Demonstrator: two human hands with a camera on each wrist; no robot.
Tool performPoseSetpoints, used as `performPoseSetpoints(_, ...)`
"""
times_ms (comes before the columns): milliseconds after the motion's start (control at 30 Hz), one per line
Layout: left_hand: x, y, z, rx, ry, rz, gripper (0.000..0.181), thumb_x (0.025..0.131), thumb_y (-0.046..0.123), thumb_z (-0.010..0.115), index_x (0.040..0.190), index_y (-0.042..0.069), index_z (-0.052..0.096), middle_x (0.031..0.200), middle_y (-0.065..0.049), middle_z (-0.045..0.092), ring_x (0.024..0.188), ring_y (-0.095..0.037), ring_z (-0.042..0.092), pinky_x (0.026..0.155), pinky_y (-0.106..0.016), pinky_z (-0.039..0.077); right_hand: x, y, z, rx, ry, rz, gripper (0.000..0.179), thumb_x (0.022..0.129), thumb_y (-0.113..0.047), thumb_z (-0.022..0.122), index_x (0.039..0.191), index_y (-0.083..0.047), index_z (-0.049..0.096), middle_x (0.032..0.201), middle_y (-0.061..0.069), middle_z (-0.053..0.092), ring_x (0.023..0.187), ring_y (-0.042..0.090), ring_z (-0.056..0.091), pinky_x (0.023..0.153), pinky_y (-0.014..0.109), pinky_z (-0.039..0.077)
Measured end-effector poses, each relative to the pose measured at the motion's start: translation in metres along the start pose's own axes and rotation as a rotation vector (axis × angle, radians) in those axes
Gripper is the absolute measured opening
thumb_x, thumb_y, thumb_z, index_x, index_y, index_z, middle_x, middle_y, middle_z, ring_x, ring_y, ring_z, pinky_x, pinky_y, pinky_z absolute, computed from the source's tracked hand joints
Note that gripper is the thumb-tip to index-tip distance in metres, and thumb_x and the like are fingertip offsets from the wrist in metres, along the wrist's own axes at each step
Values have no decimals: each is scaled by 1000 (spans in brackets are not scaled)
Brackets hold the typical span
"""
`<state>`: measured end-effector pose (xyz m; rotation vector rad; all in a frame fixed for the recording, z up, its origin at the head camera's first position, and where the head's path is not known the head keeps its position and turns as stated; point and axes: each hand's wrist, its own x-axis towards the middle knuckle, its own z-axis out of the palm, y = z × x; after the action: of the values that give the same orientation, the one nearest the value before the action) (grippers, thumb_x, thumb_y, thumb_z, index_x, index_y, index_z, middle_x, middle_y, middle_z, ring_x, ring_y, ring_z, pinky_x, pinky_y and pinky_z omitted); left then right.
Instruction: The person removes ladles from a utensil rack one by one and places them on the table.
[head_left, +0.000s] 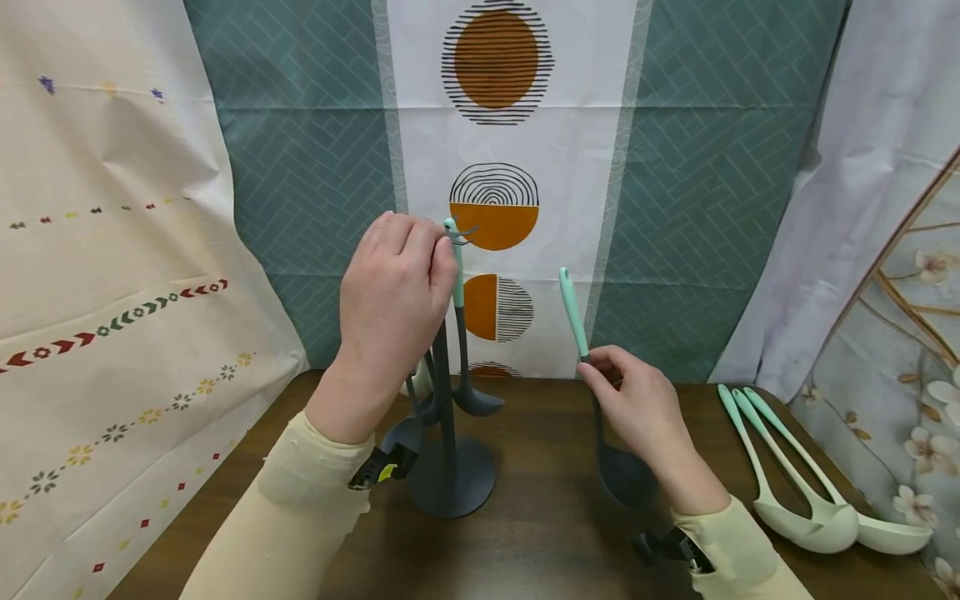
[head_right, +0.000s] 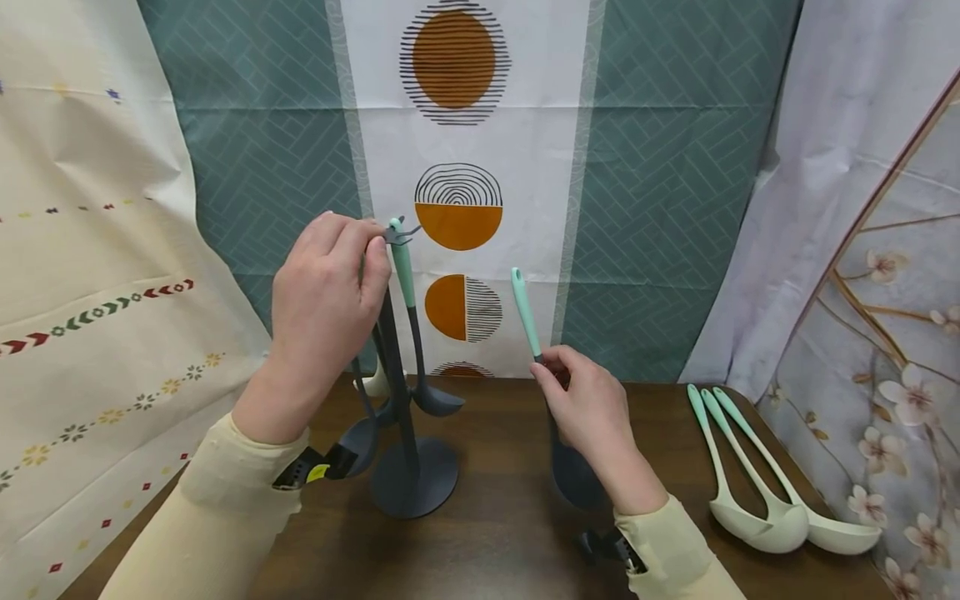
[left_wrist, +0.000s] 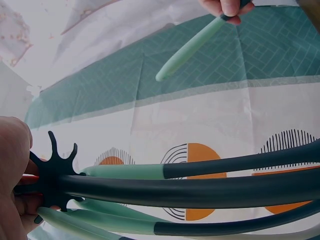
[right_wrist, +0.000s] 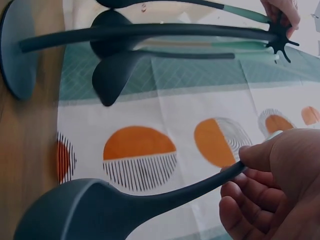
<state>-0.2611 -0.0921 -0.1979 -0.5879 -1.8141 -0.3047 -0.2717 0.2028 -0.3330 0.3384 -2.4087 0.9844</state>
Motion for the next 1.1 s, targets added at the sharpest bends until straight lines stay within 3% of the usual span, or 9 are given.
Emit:
performPoseSetpoints(233, 0, -1, 1, -1, 3, 0, 33, 115, 18, 48, 106, -3, 72, 104, -19, 68, 103, -39, 63, 107, -47, 55, 0, 13, -9, -48, -5, 20, 26, 108, -31, 73, 126, -11, 77, 106, 2, 78, 93, 24, 69, 80, 45, 52)
performPoseSetpoints(433, 0, -1, 1, -6, 2, -16, 33, 115, 20, 50, 109, -3, 72, 106, -20, 68, 107, -40, 64, 116, -46, 50, 3, 24, -10, -77, -15, 51, 29, 108, -34, 73, 126, -11, 76, 105, 2, 77, 90, 24, 67, 78, 44, 50)
performPoseSetpoints(833, -1, 0, 1, -3, -15, -14, 33, 115, 19, 47, 109, -2, 72, 106, -19, 67, 106, -39, 63, 106, -48, 55, 8, 50, -9, -157, -51, 98, 29, 109, -37, 70, 122, -11, 75, 103, 4, 77, 90, 26, 68, 77, 47, 52)
performPoseSetpoints(1033, -1, -1, 1, -7, -13, -15, 34, 115, 19, 47, 108, -2, 72, 106, -19, 68, 107, -39, 65, 120, -45, 47, 10, 58, -9, -190, -74, 114, 28, 108, -38, 71, 118, -12, 74, 100, 5, 76, 90, 27, 69, 74, 49, 52)
performPoseSetpoints(1100, -1, -1, 1, -7, -10, -14, 34, 115, 20, 47, 108, -2, 72, 106, -19, 68, 107, -39, 64, 118, -45, 49, 11, 60, -9, -199, -81, 115, 27, 108, -37, 71, 117, -12, 74, 101, 6, 75, 90, 28, 69, 73, 49, 52)
